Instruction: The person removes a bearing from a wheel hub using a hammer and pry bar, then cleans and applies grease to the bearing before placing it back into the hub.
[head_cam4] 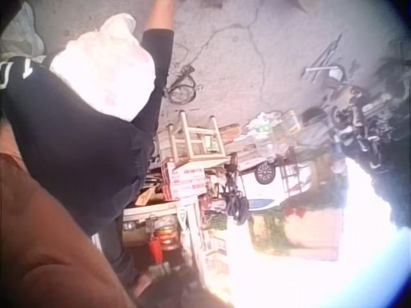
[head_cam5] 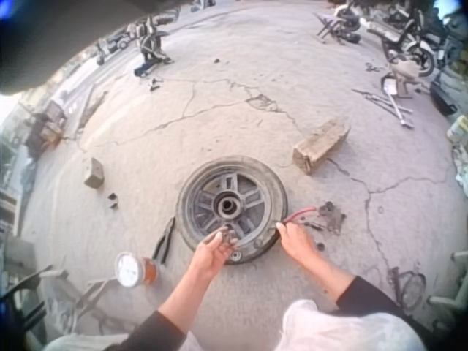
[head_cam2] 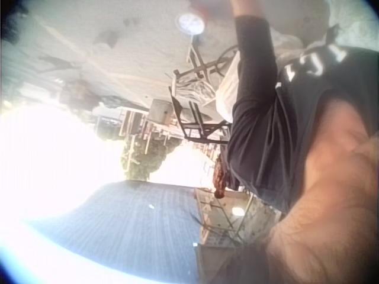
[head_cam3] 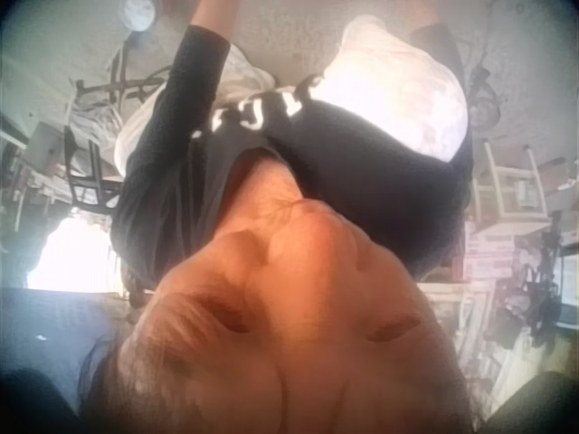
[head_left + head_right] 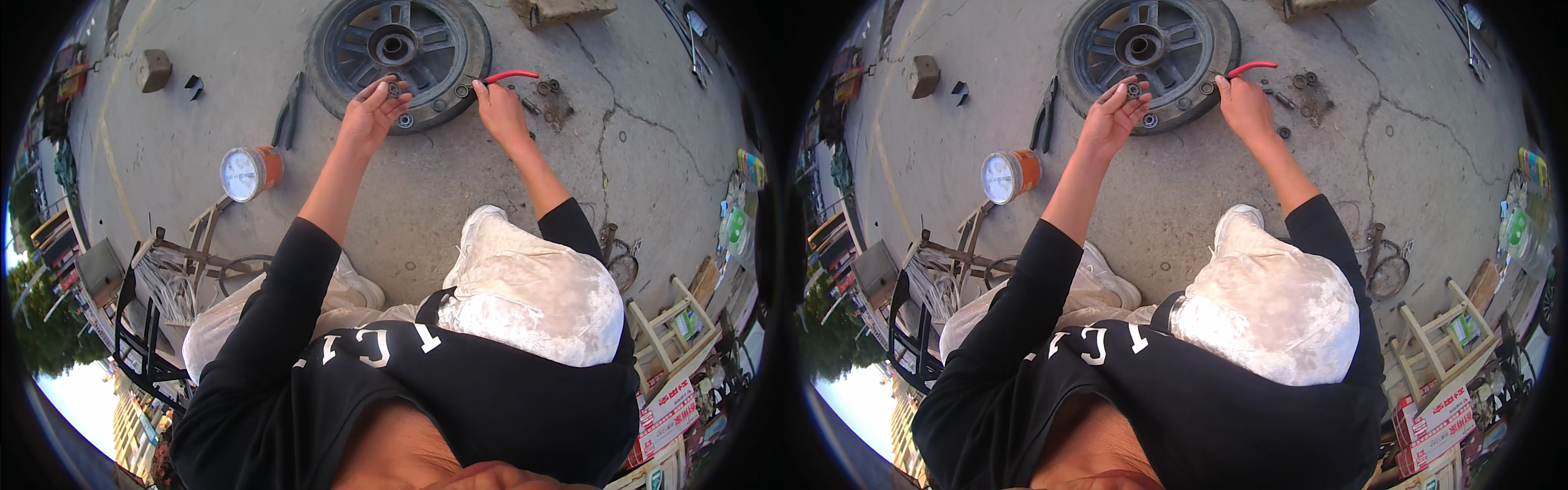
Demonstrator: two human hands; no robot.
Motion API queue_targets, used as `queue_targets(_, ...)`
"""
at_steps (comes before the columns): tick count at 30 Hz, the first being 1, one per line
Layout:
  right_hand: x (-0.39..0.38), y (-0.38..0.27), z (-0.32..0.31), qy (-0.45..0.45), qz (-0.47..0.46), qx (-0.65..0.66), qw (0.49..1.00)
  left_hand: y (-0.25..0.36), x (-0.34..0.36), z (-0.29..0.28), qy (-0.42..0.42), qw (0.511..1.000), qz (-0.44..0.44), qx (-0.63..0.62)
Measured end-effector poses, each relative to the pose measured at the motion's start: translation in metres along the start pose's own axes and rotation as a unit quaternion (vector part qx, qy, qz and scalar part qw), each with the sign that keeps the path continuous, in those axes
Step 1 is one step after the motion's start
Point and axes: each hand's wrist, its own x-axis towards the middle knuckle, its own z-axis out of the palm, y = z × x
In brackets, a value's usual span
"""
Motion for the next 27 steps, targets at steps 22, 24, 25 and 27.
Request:
queue_targets(22,-0.111,0.102,0.016,0.005,-0.071,-0.106,0.992,0.223,-0.093,-0.049,-0.096,0.939,-0.065,0.325)
queue_targets(24,-0.097,0.080,-0.004,-0.012,-0.107,-0.159,0.982,0.244,-0.137,-0.077,-0.048,0.960,-0.016,0.274)
queue_targets(25,-0.088,0.074,-0.012,0.018,-0.138,-0.181,0.973,0.251,-0.152,-0.089,-0.025,0.969,0.012,0.246)
queue_targets(27,-0.063,0.034,-0.031,0.003,-0.191,-0.148,0.970,0.253,-0.182,-0.132,0.001,0.982,0.088,0.168)
